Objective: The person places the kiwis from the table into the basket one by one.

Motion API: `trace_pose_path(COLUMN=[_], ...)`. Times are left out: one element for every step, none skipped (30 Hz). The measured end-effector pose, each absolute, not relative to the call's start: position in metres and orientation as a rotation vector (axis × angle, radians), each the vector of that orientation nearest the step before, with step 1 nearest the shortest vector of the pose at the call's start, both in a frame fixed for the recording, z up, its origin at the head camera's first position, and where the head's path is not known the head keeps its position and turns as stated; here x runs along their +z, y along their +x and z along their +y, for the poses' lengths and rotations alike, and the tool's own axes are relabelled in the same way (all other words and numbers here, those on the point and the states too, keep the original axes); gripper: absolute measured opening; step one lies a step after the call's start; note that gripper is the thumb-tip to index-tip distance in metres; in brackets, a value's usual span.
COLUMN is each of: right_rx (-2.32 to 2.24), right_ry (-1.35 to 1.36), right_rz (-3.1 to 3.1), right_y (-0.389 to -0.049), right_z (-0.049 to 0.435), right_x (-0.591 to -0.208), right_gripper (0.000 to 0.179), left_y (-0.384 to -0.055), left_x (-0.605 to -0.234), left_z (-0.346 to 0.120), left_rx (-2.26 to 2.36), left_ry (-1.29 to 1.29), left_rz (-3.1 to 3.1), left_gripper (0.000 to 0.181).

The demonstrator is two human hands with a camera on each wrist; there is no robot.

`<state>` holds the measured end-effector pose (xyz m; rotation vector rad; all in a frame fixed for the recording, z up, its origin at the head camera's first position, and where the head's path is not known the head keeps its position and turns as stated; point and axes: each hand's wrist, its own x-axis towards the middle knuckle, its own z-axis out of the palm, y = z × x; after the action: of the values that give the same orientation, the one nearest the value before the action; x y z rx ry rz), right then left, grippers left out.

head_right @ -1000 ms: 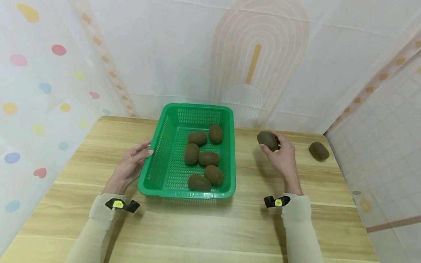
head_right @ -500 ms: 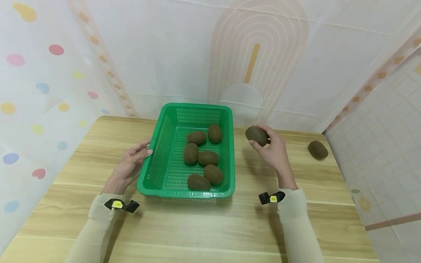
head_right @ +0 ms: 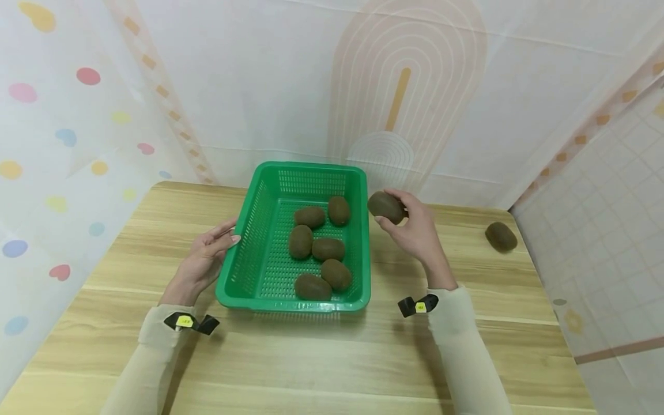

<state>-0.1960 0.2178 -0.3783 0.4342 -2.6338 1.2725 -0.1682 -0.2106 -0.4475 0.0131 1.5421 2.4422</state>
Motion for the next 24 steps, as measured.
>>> trace_pose_path(right_rx=[1.273,1.269,1.261,1.26,1.254,1.247,1.24,1.228,1.223,1.219,1.215,1.207,1.2,1.197,1.2,1.196,1.194,1.191,1.191,1.194,1.191,1.193,1.196,1.197], right_ry=[0.447,0.462,0.478,0.491,0.502,0.511,0.521,0.53,0.541,0.552,0.566,0.58,0.596,0.612,0.631,0.649,0.665,0.682,0.699,0.715,0.729,0.743,0.753,0.763], right_rz=[-2.637,-2.641,-2.647,-2.651,-2.656,-2.661,-2.666,-2.67,-2.673,-2.677,-2.677,-2.679,-2.682,-2.684,-2.685,-2.687,-2.686,-2.689,-2.69,-2.692,-2.696,-2.699,-2.702,-2.706], right_y=[-0.197,-0.197,-0.198,-0.199,-0.199,-0.2,-0.201,-0.202,-0.203,-0.204,-0.205,-0.207,-0.208,-0.209,-0.21,-0.211,-0.212,-0.214,-0.215,-0.216,-0.217,-0.217,-0.218,-0.218], right_z=[0.216,0.214,0.213,0.211,0.209,0.208,0.206,0.204,0.203,0.201,0.199,0.197,0.195,0.193,0.191,0.189,0.188,0.186,0.184,0.181,0.179,0.177,0.175,0.173], right_x=[-0.377,-0.376,-0.375,-0.374,-0.372,-0.371,-0.37,-0.369,-0.367,-0.366,-0.365,-0.363,-0.362,-0.361,-0.36,-0.36,-0.359,-0.359,-0.359,-0.358,-0.358,-0.358,-0.357,-0.357], right_gripper=[0.056,0.057,0.056,0.057,0.057,0.057,0.057,0.057,0.058,0.058,0.058,0.058,0.058,0.058,0.058,0.057,0.057,0.056,0.056,0.056,0.056,0.055,0.056,0.056], left_y=[-0.168,-0.168,-0.169,-0.169,-0.169,-0.169,-0.169,-0.169,-0.169,-0.17,-0.17,-0.17,-0.17,-0.169,-0.169,-0.169,-0.169,-0.169,-0.168,-0.168,-0.168,-0.168,-0.168,-0.168], left_x=[-0.448,-0.448,-0.448,-0.448,-0.448,-0.449,-0.448,-0.448,-0.448,-0.448,-0.447,-0.447,-0.447,-0.446,-0.446,-0.446,-0.445,-0.445,-0.445,-0.445,-0.445,-0.445,-0.445,-0.445], left_z=[-0.211,-0.211,-0.211,-0.211,-0.211,-0.211,-0.211,-0.211,-0.211,-0.211,-0.211,-0.211,-0.211,-0.211,-0.21,-0.211,-0.21,-0.21,-0.21,-0.21,-0.21,-0.21,-0.21,-0.21], left_rx=[2.444,2.446,2.447,2.446,2.447,2.448,2.448,2.448,2.449,2.45,2.451,2.451,2.451,2.451,2.45,2.448,2.447,2.447,2.448,2.447,2.446,2.447,2.446,2.445], left_ry=[0.016,0.019,0.02,0.02,0.02,0.02,0.015,0.01,0.004,0.0,-0.005,-0.01,-0.015,-0.016,-0.012,-0.012,-0.012,-0.011,-0.01,-0.009,-0.01,-0.015,-0.015,-0.017], left_rz=[1.54,1.535,1.534,1.532,1.532,1.529,1.528,1.527,1.526,1.525,1.524,1.524,1.524,1.523,1.525,1.527,1.528,1.529,1.529,1.532,1.533,1.533,1.531,1.532], left_gripper=[0.068,0.068,0.068,0.068,0.068,0.069,0.069,0.069,0.069,0.069,0.069,0.069,0.069,0.069,0.069,0.069,0.069,0.07,0.07,0.07,0.07,0.07,0.07,0.07])
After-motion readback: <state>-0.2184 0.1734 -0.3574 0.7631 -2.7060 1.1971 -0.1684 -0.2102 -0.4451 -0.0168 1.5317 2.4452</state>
